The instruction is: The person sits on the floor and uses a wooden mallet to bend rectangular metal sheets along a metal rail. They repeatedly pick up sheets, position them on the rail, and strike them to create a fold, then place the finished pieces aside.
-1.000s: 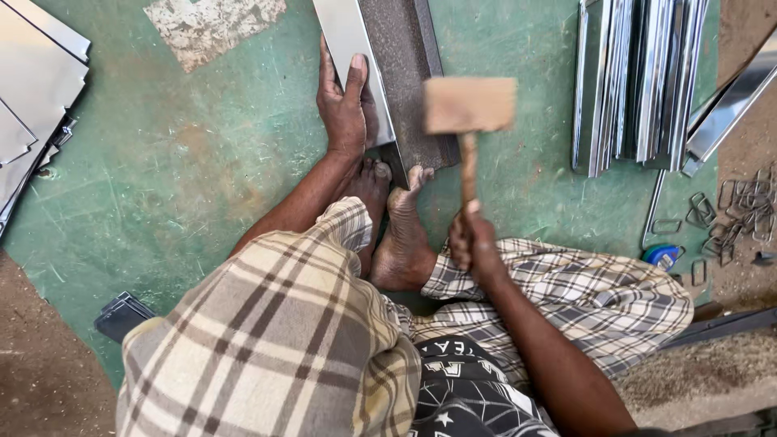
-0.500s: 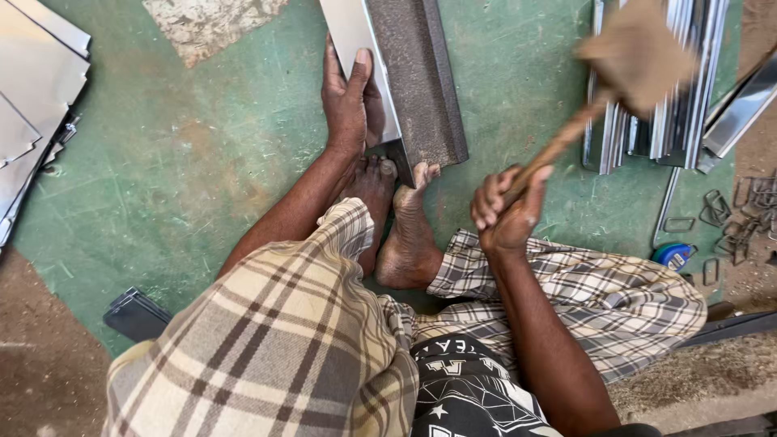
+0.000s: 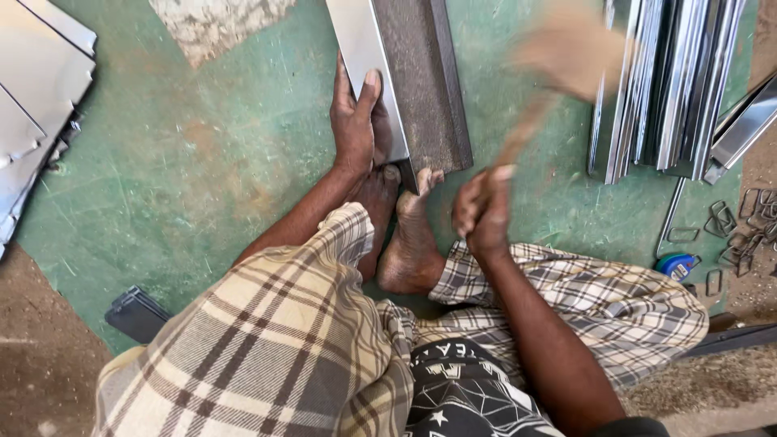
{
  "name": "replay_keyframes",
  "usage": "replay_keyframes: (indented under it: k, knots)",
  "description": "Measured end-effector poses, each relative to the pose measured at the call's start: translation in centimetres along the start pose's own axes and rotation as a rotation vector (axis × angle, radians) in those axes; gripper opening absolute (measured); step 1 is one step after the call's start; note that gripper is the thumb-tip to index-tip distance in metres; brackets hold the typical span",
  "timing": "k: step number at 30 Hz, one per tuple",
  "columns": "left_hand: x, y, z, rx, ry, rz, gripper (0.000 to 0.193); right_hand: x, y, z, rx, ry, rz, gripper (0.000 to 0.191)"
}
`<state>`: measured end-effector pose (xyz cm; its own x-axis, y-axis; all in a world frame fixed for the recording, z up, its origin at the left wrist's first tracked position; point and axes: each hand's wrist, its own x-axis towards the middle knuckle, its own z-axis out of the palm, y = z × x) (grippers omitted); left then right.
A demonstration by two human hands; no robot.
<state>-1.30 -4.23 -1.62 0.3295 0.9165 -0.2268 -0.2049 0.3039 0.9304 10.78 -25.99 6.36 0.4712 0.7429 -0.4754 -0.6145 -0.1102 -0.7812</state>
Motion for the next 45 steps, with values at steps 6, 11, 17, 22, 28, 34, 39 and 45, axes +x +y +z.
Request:
replay_keyframes:
  k: [6, 11, 17, 22, 28, 34, 39, 45]
  knots:
    - [-0.4, 0.3, 0.1, -0.115, -0.005, 0.037, 0.074, 1.8, -0.4, 0.7, 0.149, 0.095, -0.078, 0.061]
    - [-0.7, 0.6, 0.2, 0.000, 0.011, -0.012, 0.075, 3.5, -0.9, 1.4, -0.266, -0.036, 0.120, 0.061]
    - [-0.7, 0.9, 0.5, -0.044, 0.015, 0.010, 0.073, 6.3, -1.5, 2.4, 0.017, 0.043, -0.052, 0.059]
    - [-0.8, 0.8, 0.4, -0.053, 0.033, -0.002, 0.072, 8.9, -1.9, 3.2, -0.203, 0.078, 0.114, 0.063]
    - [-0.8, 1.0, 0.6, -0.072, 0.025, 0.011, 0.072, 10.5, -1.8, 4.2, -0.224, -0.017, -0.055, 0.061]
    - [-1.5, 2.0, 0.5, -0.017, 0.030, -0.023, 0.074, 12.1, -2.9, 5.7, -0.029, 0.043, -0.108, 0.060]
    - [-1.5, 2.6, 1.0, -0.032, 0.033, 0.005, 0.074, 11.8, -4.6, 6.7, -0.482, -0.026, 0.330, 0.060]
    - [-1.5, 2.6, 1.0, 0.113, 0.041, 0.023, 0.072, 8.1, -7.4, 5.8, -0.581, -0.044, -0.324, 0.060]
